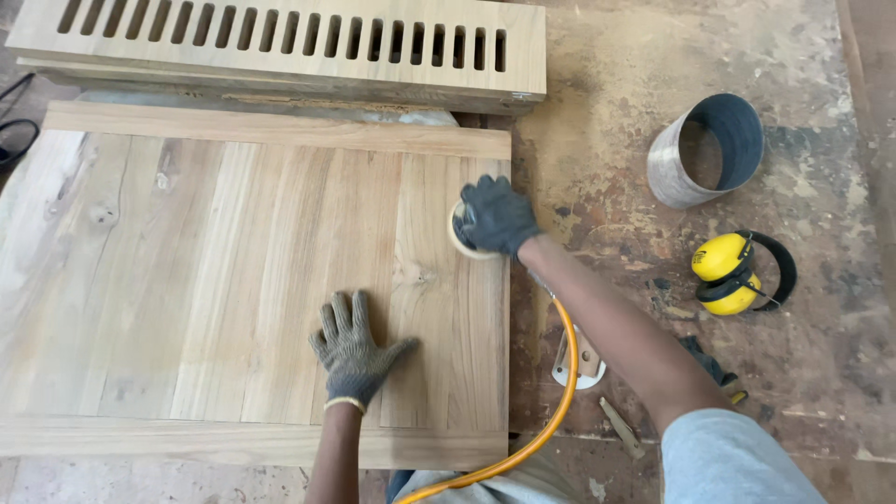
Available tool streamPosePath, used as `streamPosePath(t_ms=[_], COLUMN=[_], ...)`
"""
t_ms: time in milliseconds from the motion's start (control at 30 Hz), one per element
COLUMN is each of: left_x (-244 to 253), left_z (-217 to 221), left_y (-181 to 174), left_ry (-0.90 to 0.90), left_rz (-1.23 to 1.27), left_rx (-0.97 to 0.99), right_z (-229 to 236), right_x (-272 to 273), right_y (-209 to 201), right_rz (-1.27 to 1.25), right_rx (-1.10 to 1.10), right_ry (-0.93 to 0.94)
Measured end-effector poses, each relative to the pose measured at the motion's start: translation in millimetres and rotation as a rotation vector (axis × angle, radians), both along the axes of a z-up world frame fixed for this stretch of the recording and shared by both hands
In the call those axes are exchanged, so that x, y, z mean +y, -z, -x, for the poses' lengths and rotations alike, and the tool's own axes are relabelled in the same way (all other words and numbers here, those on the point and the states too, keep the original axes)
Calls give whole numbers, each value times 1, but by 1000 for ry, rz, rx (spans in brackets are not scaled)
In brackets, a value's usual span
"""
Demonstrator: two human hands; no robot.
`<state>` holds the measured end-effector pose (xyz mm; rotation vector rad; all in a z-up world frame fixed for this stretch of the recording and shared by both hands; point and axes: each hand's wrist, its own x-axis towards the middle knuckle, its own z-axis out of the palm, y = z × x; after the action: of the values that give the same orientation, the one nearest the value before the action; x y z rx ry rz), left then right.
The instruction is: The person sands the surface of a wooden board using a power sander, moving the tool across the grain while steadying the wood with a gloved hand.
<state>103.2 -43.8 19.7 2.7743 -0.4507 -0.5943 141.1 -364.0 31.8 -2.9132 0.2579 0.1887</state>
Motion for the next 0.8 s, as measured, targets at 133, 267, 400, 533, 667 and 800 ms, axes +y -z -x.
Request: streamPosePath(t_ms=[133,267,400,533,667,800], left_x=[-21,-56,-81,-81,-78,-79], left_z=[-29,-47,-45,-45,-43,-45], left_y=[0,2,-17,-17,-20,-20], left_ry=[25,139,138,93,86,79], left_rz=[-81,-175,-123,-15,-2,-8], left_rx=[206,207,202,234,234,245], right_z=[30,15,-18,-47,-65,-53], right_x=[7,-7,-28,-49,-65,-54], right_y=[26,21,33,41,58,47], right_rz=[79,72,55,64,18,42], right_rx=[-156,-149,-49,-22,6,-33], right_ry=[22,113,243,306,373,276])
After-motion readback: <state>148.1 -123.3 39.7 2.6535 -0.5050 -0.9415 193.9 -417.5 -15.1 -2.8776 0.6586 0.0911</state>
